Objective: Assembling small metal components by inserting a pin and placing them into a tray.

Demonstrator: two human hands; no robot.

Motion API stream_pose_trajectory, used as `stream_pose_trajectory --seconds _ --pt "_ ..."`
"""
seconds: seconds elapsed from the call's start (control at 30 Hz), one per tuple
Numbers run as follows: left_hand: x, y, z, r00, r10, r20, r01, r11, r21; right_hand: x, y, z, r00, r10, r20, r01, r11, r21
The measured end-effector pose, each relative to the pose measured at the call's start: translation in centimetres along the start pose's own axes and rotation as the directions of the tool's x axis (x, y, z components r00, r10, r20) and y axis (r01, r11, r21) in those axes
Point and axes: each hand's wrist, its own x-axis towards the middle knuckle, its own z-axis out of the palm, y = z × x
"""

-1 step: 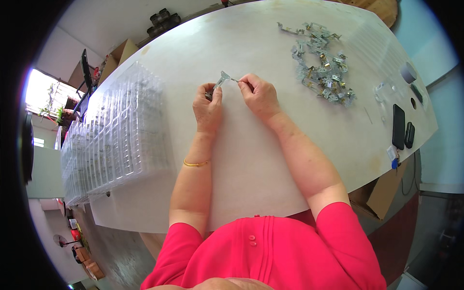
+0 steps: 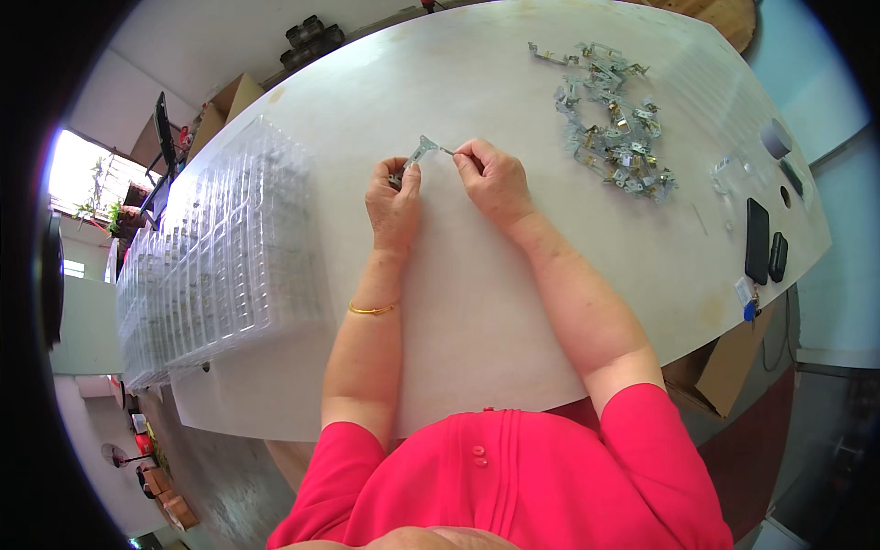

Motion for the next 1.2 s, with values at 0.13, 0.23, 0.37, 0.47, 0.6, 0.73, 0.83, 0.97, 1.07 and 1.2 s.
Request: stream_pose_trajectory --seconds 0.13,0.23,0.37,0.47,0.6,0.73,0.83,0.97,1.07,1.2 --pt "0.7 -0.5 -0.1 0.998 -0.029 -0.047 0.027 0.999 -0.045 0.5 0.1 0.2 1.000 0.009 0.002 -0.009 0.998 0.061" --pt "0.9 -0.1 -0.1 0.998 -0.033 -0.051 0.031 0.999 -0.032 0.8 0.0 0.1 1.000 0.022 -0.001 -0.022 0.998 0.055" --pt "0.9 -0.2 0.0 0.997 -0.037 -0.064 0.038 0.999 0.009 0.9 0.1 0.0 0.999 0.046 0.009 -0.047 0.996 0.078" --pt "0.9 -0.2 0.2 0.996 -0.035 -0.078 0.034 0.999 -0.010 1.0 0.5 -0.1 0.999 0.053 0.013 -0.053 0.996 0.068" --pt "1.5 -1.6 -0.1 0.995 -0.053 -0.085 0.053 0.999 -0.006 1.0 0.2 0.1 0.998 0.061 0.025 -0.063 0.996 0.063" --pt "1.8 -2.1 -0.1 0.993 -0.062 -0.102 0.064 0.998 0.015 1.0 0.5 0.1 0.998 0.052 0.021 -0.054 0.997 0.058" --pt "1.4 -2.0 0.3 0.989 0.053 -0.140 -0.034 0.990 0.136 1.0 0.4 0.0 0.998 0.062 0.027 -0.064 0.996 0.060" --pt "1.3 -2.2 0.5 0.965 0.208 -0.158 -0.151 0.938 0.311 1.0 0.8 -0.1 0.998 0.060 0.022 -0.061 0.996 0.061" --pt "1.1 -1.3 -0.2 0.977 0.164 -0.139 -0.101 0.921 0.377 1.0 0.0 -0.2 0.999 0.042 0.024 -0.044 0.997 0.058" --pt "1.4 -2.3 0.1 0.950 0.260 -0.170 -0.162 0.882 0.442 1.1 0.0 -0.1 0.997 0.067 0.026 -0.069 0.991 0.111"
